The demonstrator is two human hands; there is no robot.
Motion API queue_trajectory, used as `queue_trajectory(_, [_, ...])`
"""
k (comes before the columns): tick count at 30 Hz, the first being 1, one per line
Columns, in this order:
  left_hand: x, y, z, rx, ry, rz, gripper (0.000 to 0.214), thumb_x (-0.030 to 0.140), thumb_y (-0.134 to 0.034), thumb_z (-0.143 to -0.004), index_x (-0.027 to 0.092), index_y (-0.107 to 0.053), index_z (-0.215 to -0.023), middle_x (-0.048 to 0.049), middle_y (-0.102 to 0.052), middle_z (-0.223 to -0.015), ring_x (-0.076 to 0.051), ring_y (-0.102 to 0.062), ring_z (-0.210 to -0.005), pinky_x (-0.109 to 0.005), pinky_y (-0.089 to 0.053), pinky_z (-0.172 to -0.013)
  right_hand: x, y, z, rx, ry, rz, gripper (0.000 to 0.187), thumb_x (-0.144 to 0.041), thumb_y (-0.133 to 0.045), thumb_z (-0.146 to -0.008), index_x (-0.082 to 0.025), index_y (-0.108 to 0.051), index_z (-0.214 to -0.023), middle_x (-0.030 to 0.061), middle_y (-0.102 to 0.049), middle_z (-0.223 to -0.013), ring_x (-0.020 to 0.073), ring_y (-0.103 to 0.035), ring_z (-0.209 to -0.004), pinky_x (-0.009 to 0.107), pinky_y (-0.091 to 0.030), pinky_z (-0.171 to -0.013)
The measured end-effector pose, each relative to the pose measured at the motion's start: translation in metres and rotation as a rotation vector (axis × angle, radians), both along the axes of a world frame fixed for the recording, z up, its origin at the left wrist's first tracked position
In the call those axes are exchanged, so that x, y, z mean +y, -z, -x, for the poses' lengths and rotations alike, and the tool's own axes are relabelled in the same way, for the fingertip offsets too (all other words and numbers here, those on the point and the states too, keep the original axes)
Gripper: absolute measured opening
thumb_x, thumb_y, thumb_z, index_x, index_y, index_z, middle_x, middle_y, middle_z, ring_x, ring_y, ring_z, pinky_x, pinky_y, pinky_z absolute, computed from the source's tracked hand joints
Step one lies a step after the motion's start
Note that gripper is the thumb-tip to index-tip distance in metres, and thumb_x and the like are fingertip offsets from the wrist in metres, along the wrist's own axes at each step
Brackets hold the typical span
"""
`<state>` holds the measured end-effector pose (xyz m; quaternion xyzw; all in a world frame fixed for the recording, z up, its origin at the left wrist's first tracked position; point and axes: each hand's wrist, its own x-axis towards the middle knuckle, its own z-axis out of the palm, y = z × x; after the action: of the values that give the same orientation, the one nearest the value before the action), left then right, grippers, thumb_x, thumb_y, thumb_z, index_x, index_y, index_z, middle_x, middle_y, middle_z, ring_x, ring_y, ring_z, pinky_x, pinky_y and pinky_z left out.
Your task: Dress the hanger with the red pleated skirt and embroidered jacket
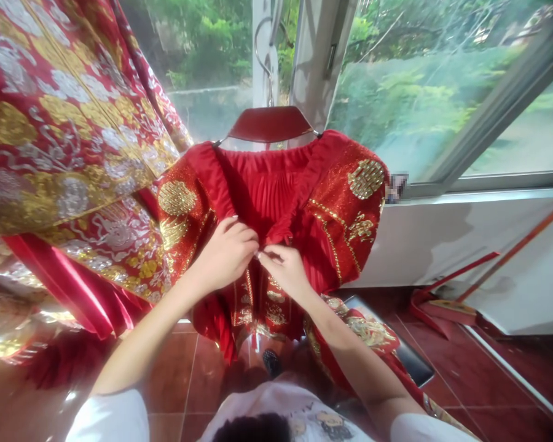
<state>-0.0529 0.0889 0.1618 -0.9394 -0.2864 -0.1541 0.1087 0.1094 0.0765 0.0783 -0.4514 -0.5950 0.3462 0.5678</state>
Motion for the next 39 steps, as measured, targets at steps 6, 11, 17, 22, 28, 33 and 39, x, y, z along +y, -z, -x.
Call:
queue_trajectory(6, [0.002,-0.003,0.004,-0.033,0.042,0.094,0.026,0.017,-0.04,-0.095,0.017,-0.066,-0.089,-0.0043,-0.067,-0.098,-0.019,-0.054,-0.097,-0.046,-0.025,-0.112,-0.001,-0.005,-0.003,0.01,-0.026,-0.072,0.027,-0.042,-0.063,-0.079,-0.015,-0.066,-0.082,0.0036,-0.066,-0.073,0.012,-0.056,-0.059,0.023,-0.047,-0.053])
queue_trajectory(11, [0.0,-0.005,0.006,-0.045,0.07,0.142,0.025,0.017,-0.04,-0.095,0.018,-0.065,-0.087,-0.003,-0.066,-0.098,-0.018,-0.054,-0.098,-0.046,-0.021,-0.113,-0.005,-0.012,-0.007,-0.016,0.02,-0.131,0.023,-0.037,-0.068,-0.073,-0.017,-0.062,-0.065,0.0007,-0.059,-0.059,0.0109,-0.048,-0.053,0.024,-0.041,-0.051])
queue_trajectory(17, [-0.004,-0.003,0.0,-0.092,0.067,0.049,0.025,0.019,-0.042,-0.094,0.018,-0.066,-0.087,-0.0034,-0.07,-0.097,-0.019,-0.056,-0.096,-0.046,-0.025,-0.109,-0.009,-0.005,-0.003,0.166,-0.069,0.006,0.034,-0.042,-0.066,-0.073,-0.018,-0.055,-0.054,-0.0035,-0.045,-0.048,0.0084,-0.037,-0.046,0.023,-0.03,-0.047])
queue_trajectory(22, [-0.011,-0.004,0.013,-0.318,0.01,-0.197,0.02,0.02,-0.045,-0.094,0.02,-0.062,-0.083,-0.0025,-0.073,-0.092,-0.02,-0.059,-0.09,-0.046,-0.032,-0.099,-0.024,0.061,0.01,0.029,-0.024,0.131,0.036,-0.042,-0.057,-0.081,-0.018,-0.049,-0.055,-0.0025,-0.046,-0.051,0.0099,-0.039,-0.049,0.023,-0.033,-0.051])
queue_trajectory(28, [-0.025,-0.023,0.048,-0.461,0.013,-0.223,0.021,0.02,-0.045,-0.091,0.021,-0.055,-0.072,-0.003,-0.067,-0.08,-0.019,-0.058,-0.08,-0.042,-0.041,-0.086,-0.054,0.125,0.002,-0.399,-0.12,0.245,0.037,-0.027,-0.056,-0.076,-0.018,-0.036,-0.046,-0.0027,-0.038,-0.042,0.0098,-0.036,-0.043,0.023,-0.027,-0.047])
queue_trajectory(33, [-0.022,-0.032,0.028,-0.598,-0.239,-0.376,0.021,0.041,-0.057,-0.086,0.022,-0.061,-0.094,-0.0088,-0.063,-0.103,-0.027,-0.058,-0.1,-0.047,-0.044,-0.093,-0.057,0.018,-0.032,-0.454,0.365,-0.213,0.034,-0.037,-0.048,-0.092,-0.02,-0.055,-0.064,0.0037,-0.059,-0.062,0.0137,-0.052,-0.056,0.026,-0.042,-0.061])
queue_trajectory(39, [0.035,-0.017,-0.02,-0.874,-0.6,-0.467,0.051,0.044,-0.063,-0.081,0.016,-0.046,-0.121,-0.0187,-0.054,-0.115,-0.037,-0.052,-0.118,-0.05,-0.05,-0.091,0.016,-0.085,-0.043,-0.477,0.983,-0.463,0.031,-0.04,-0.057,-0.088,-0.016,-0.058,-0.107,0.0148,-0.062,-0.103,0.024,-0.06,-0.085,0.039,-0.05,-0.076])
